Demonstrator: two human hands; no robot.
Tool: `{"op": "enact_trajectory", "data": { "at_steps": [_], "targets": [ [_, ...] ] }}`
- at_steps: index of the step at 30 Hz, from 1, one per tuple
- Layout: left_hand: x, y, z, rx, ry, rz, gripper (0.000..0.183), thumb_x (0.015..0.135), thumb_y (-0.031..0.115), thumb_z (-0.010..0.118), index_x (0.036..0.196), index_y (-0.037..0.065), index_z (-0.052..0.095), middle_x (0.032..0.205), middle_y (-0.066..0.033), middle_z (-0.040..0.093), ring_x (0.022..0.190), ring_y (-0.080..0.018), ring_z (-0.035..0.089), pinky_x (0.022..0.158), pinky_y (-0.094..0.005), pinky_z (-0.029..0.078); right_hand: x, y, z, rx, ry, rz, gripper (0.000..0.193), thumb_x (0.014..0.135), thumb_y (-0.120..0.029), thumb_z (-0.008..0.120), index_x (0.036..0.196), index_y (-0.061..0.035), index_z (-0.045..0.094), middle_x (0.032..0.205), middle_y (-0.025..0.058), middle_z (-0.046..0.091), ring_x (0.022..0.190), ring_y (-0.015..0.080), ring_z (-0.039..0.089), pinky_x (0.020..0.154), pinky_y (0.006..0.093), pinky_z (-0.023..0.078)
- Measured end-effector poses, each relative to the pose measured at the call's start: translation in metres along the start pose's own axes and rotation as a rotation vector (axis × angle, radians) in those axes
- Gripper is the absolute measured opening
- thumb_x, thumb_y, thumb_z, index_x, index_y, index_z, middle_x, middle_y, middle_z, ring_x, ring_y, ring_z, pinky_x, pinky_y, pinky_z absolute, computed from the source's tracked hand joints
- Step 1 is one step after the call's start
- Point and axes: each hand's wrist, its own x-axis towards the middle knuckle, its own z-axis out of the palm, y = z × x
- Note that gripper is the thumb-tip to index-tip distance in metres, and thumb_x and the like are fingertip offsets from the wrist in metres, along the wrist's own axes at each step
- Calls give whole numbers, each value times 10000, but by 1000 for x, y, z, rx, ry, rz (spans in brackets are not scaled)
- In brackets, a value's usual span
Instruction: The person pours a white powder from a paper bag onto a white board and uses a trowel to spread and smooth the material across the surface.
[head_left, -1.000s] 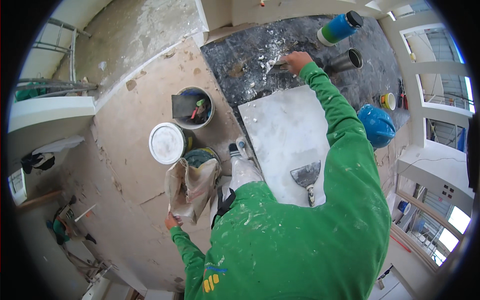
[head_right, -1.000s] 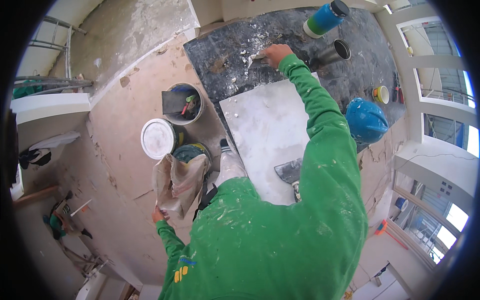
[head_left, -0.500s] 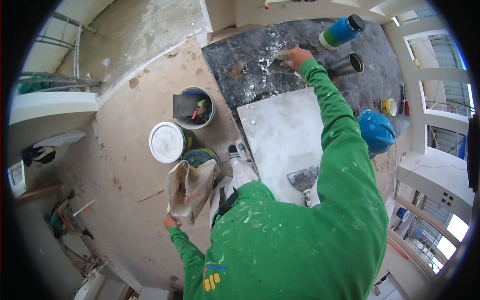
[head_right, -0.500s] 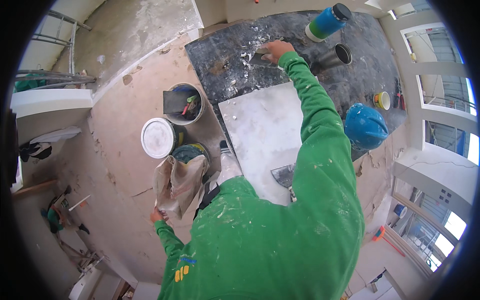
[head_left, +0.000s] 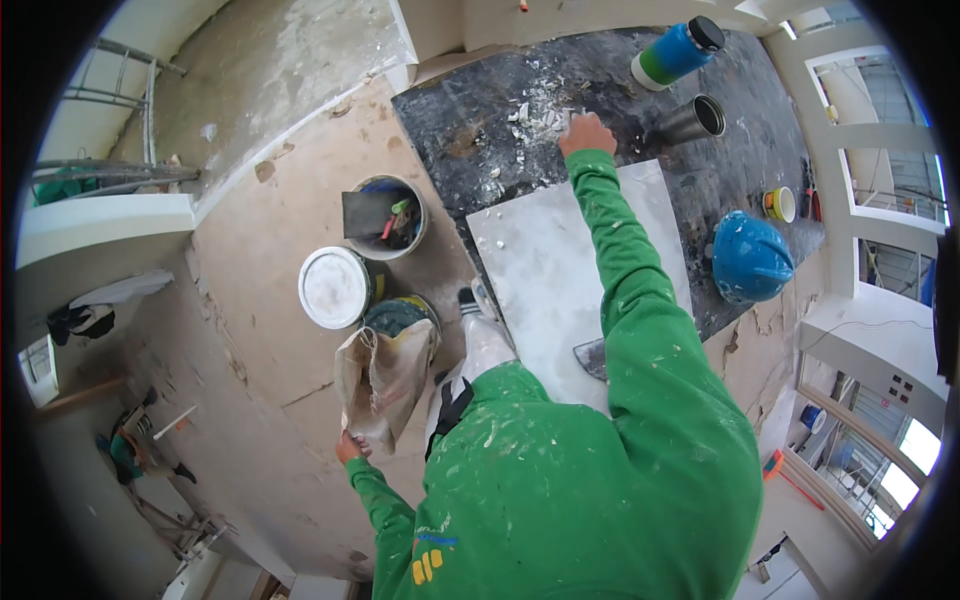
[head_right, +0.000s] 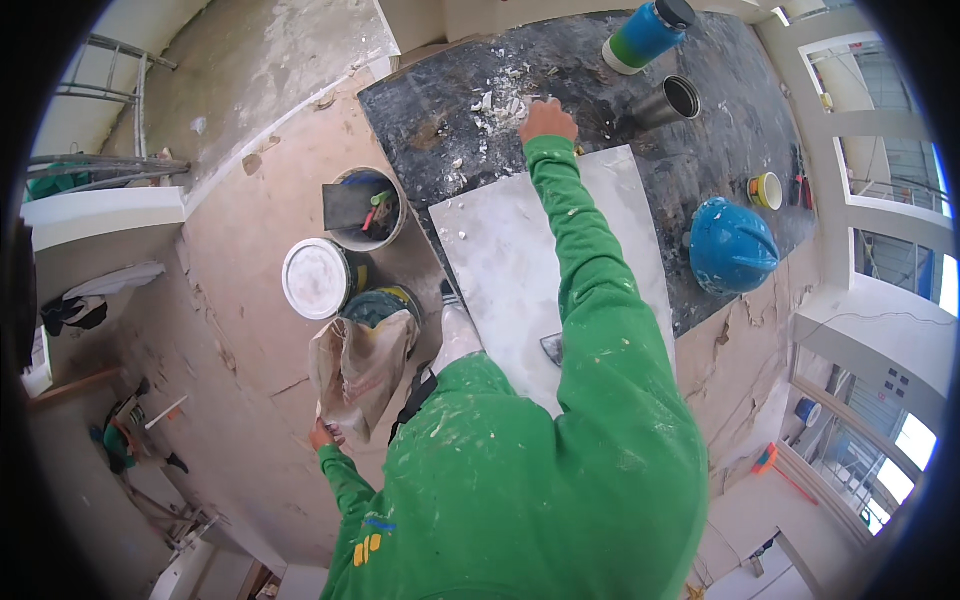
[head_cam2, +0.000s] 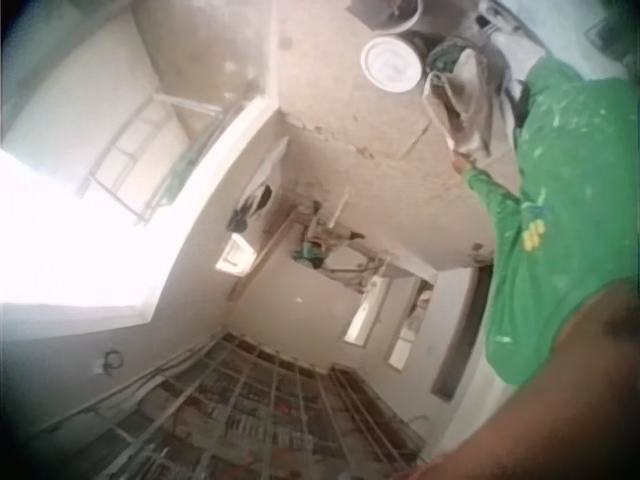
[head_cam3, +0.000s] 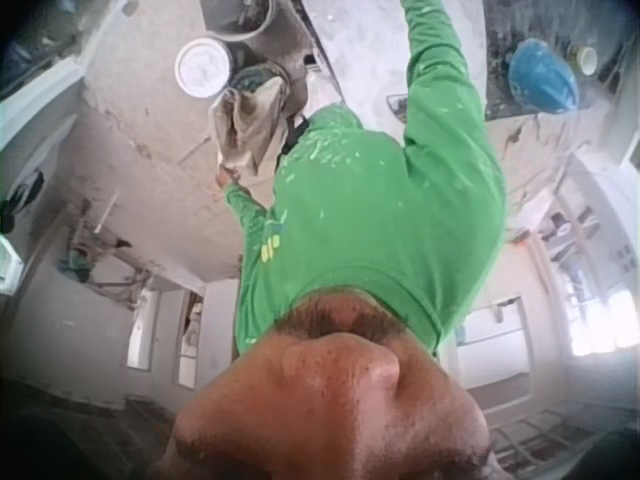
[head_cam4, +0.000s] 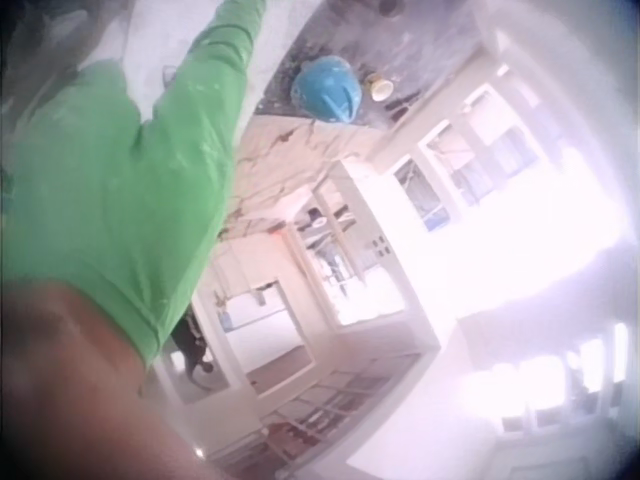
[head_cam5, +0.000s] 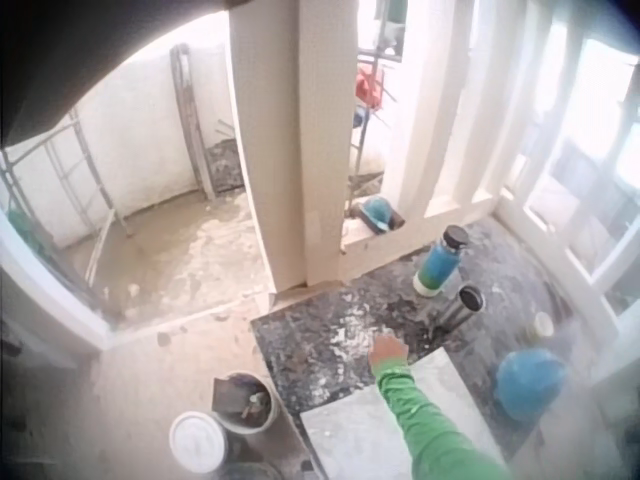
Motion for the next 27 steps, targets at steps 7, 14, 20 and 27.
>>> {"op": "enact_trajectory", "data": {
  "at_steps": [7, 14, 20, 27],
  "targets": [
    [-6, 9, 8, 26, 27, 11, 348, 904, 323, 458, 1015, 17, 578, 678, -107, 600, 502, -190, 555, 395, -365, 488, 30, -13, -37, 119, 51, 27, 211, 802, -255, 621, 914, -84, 676, 942, 154, 663, 866, 358, 653, 754, 448, 536],
    [-10, -9, 13, -22, 27, 5, 361, 913, 340, 453, 1010, 11, 567, 689, -111, 601, 514, -203, 562, 406, -383, 504, 114, 5, 2, -28, 61, -128, 194, 855, -225, 544, 919, -106, 683, 935, 140, 674, 864, 348, 657, 748, 445, 538],
    [-13, -9, 12, -1, 19, 24, 384, 918, 319, 425, 1089, 0, 555, 692, -120, 595, 506, -210, 565, 384, -368, 494, 63, -39, 21, 6, 2, -385, 214, 867, -174, 486, 993, -141, 656, 983, 118, 665, 909, 330, 651, 778, 444, 535],
    [-10, -7, 14, 20, 5, 37, 397, 914, 316, 428, 1087, -12, 569, 673, -121, 592, 486, -209, 556, 372, -360, 492, 95, -9, -11, 133, 96, -290, 239, 887, -253, 487, 1045, -190, 656, 981, 130, 663, 886, 357, 643, 753, 475, 519]
  ]
}}
